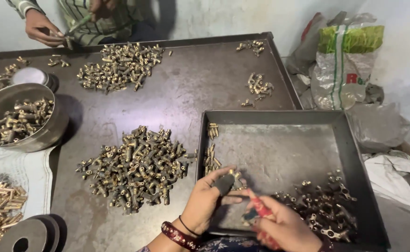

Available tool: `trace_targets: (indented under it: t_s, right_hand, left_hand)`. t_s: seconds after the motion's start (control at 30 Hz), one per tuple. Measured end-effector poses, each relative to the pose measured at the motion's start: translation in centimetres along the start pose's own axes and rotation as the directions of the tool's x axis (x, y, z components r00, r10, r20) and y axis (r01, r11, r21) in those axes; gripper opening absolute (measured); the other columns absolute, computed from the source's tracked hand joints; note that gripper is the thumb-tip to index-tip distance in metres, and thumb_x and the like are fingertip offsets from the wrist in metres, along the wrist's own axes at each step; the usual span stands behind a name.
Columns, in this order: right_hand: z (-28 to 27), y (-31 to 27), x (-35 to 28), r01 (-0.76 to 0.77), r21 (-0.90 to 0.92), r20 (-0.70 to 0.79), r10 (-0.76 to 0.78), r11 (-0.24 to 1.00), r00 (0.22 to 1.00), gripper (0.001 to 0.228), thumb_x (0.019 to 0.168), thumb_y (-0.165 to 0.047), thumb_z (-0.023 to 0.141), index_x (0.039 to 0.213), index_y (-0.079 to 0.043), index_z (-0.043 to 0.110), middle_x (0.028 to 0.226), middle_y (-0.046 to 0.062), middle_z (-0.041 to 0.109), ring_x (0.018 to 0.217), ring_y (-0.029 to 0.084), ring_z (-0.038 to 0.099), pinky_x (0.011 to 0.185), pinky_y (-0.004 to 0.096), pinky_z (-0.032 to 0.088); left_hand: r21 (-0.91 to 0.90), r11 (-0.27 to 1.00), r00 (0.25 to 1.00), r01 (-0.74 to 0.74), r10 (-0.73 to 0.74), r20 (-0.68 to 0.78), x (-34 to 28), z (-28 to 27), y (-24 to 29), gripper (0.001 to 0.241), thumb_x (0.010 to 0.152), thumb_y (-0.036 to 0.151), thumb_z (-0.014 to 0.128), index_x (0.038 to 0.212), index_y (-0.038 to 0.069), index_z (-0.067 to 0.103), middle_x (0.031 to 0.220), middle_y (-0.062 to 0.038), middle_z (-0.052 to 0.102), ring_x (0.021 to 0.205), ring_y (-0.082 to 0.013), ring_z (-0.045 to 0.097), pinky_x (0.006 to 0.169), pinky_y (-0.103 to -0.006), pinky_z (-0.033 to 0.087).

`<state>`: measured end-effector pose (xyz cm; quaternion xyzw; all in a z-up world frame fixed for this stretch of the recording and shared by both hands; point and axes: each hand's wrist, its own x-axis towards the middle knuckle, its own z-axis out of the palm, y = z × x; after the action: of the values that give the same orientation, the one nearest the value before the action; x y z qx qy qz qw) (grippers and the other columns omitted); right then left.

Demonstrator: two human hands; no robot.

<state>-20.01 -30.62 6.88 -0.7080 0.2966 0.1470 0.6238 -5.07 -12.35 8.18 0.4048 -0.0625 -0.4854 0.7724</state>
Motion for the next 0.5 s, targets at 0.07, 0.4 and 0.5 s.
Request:
trace_targets:
  t_s: [0.07, 0.4, 0.5]
  right_hand:
    - [0.5, 0.1, -0.5, -0.025, 0.249, 0.178, -0.02, 0.968, 0.984, 0.034, 0.093, -0.009, 0.059, 0.127, -0.008, 0.059, 0.08, 0.008, 0.067, 0.057, 0.012, 0.065, 0.05, 0.028, 0.051]
    - [1.0, -0.5, -0.7, 0.259, 0.155, 0.088, -0.274, 0.953, 0.958, 0.019, 0.097, -0.008, 0.061, 0.111, 0.002, 0.07, 0.085, 0.002, 0.068, 0.067, 0.009, 0.057, 0.059, 0.027, 0.046]
    - [2.5, -2.9, -1.2, 0.346, -0.157, -0.068, -0.359, 0.925, 0.931, 0.019, 0.09, -0.015, 0.071, 0.105, -0.003, 0.074, 0.076, -0.001, 0.07, 0.059, 0.01, 0.062, 0.053, 0.029, 0.048]
  left_hand:
    - [-0.032, 0.999, 0.998, -0.036, 0.034, -0.057, -0.6, 0.8, 0.5, 0.041, 0.1, 0.01, 0.055, 0.14, 0.0, 0.057, 0.117, -0.019, 0.073, 0.1, -0.0286, 0.075, 0.079, -0.0337, 0.063]
    - [0.098, 0.99, 0.99, -0.105, 0.095, 0.106, -2.9, 2.2, 2.1, 0.034, 0.099, 0.009, 0.057, 0.131, -0.001, 0.057, 0.126, -0.018, 0.071, 0.115, -0.023, 0.069, 0.099, -0.0359, 0.057]
    - [0.096, 0.976, 0.948, -0.195, 0.162, 0.275, -2.6, 2.9, 3.2, 0.03, 0.103, 0.009, 0.058, 0.129, -0.005, 0.058, 0.131, -0.02, 0.071, 0.122, -0.0238, 0.068, 0.106, -0.0328, 0.054]
